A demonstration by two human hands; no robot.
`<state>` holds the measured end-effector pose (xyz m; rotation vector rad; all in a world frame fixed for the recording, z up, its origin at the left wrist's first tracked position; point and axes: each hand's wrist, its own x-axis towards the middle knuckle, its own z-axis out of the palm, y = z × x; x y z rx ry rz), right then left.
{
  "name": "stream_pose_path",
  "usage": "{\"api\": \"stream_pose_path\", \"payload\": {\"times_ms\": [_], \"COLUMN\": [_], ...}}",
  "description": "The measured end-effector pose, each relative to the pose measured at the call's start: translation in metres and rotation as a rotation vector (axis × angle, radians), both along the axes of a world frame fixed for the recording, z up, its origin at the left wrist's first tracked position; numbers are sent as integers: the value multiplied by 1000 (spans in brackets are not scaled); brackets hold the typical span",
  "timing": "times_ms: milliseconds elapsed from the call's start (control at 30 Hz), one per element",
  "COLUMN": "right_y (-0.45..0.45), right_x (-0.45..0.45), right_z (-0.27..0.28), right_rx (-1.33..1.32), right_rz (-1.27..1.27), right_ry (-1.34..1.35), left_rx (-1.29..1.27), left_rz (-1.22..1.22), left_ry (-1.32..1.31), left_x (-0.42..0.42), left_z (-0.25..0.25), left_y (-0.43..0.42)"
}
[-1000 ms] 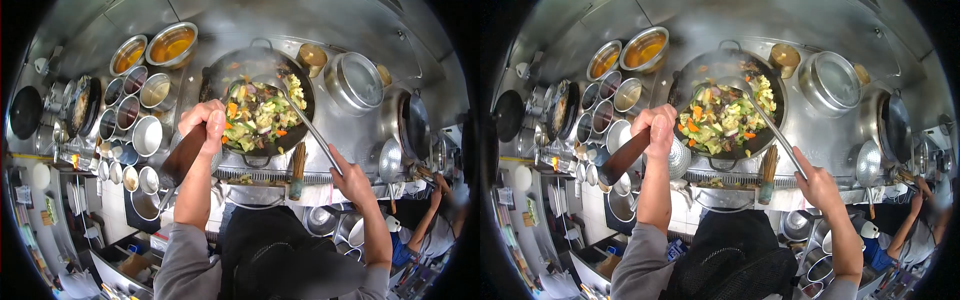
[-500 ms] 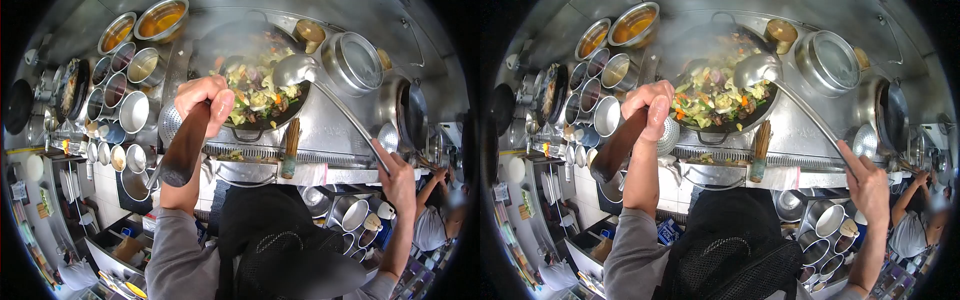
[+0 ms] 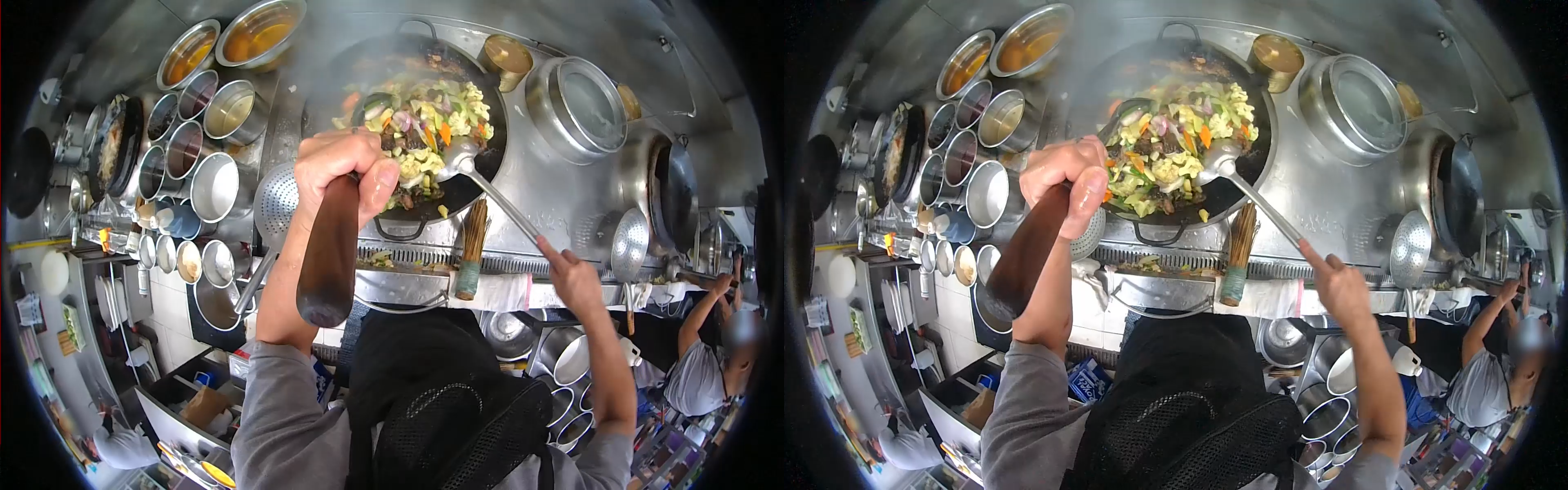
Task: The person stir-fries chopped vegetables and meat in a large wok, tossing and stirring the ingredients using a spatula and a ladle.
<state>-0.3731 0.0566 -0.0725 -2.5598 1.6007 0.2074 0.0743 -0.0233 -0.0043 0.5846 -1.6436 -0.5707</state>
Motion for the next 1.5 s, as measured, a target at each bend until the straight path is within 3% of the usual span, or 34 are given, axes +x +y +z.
{"api": "stream_pose_path", "payload": {"times_ms": [133, 267, 400, 567, 700, 800, 833, 1200, 1333, 1500], "right_y": [15, 17, 13, 11, 4, -11, -19, -86, -97, -123], "right_x": [20, 28, 11, -16, -13, 12, 24, 153, 126, 54], "right_z": [-55, -57, -17, 76, 96, 85, 77, -15, -26, -15], "right_rx": [-5, 75, 126, 26, -46, -69, -42, 175, 206, 16], "right_rz": [-77, -158, -183, -139, -118, -71, -58, 129, 177, 321], "right_ry": [-215, -268, -222, -202, -225, -364, -382, -540, -298, -57], "left_rx": [-77, -69, -85, -102, -135, -197, -164, -269, -284, -241], "left_rz": [88, 119, 174, 199, 240, 259, 437, 628, 647, 665], "left_ry": [-1, -23, 68, 274, 360, 402, 410, 408, 396, 392], "left_x": [-19, -38, -43, -22, -6, 6, -3, 15, 16, 6], "left_z": [0, 1, -1, 3, 23, 32, 44, 66, 60, 44], "left_y": [1, 13, 20, 22, 35, 43, 50, 76, 67, 46]}}
